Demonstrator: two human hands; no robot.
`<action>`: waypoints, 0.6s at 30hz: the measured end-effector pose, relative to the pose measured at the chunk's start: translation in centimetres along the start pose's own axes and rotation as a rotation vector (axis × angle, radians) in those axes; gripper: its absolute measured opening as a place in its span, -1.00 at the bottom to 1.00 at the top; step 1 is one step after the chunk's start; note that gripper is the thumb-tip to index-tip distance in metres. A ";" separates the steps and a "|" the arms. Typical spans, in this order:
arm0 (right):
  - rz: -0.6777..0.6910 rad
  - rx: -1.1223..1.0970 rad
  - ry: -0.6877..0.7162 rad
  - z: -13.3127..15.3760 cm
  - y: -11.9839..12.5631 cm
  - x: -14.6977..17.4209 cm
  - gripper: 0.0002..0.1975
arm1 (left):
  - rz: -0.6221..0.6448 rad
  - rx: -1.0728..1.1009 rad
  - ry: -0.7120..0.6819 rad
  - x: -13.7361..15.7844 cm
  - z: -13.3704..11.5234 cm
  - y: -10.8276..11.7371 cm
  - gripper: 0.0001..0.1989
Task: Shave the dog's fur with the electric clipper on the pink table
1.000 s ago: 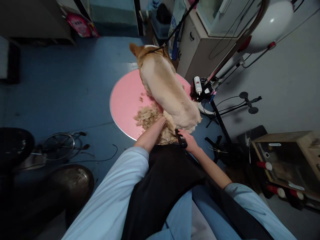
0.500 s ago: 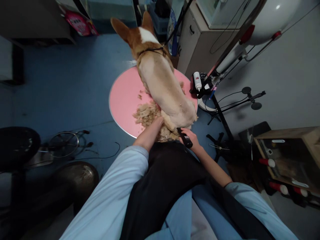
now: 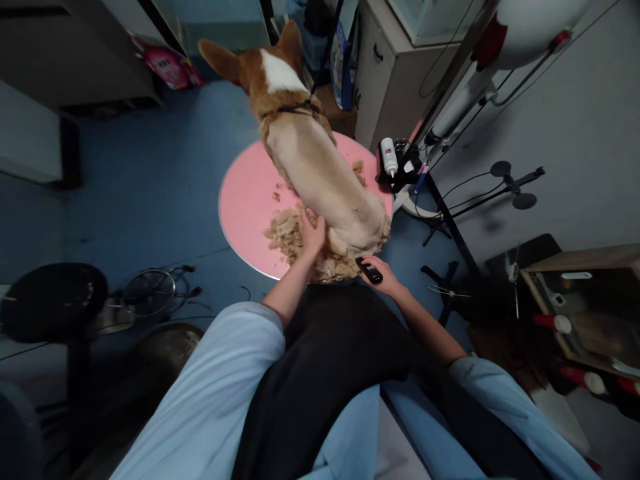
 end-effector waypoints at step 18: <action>-0.090 -0.047 0.105 -2.7 -0.8 -1.9 -0.70 | 0.039 -0.258 -0.261 -1.4 -7.4 -2.2 -0.13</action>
Point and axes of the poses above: each hand's wrist, its own x-axis away from the middle knuckle, its own y-axis out of the back of the hand, z = x × y, the point moved 5 cm from there along -x, towards the middle knuckle, and after that the axes turned 4 degrees about -y, right-handed, at the moved point
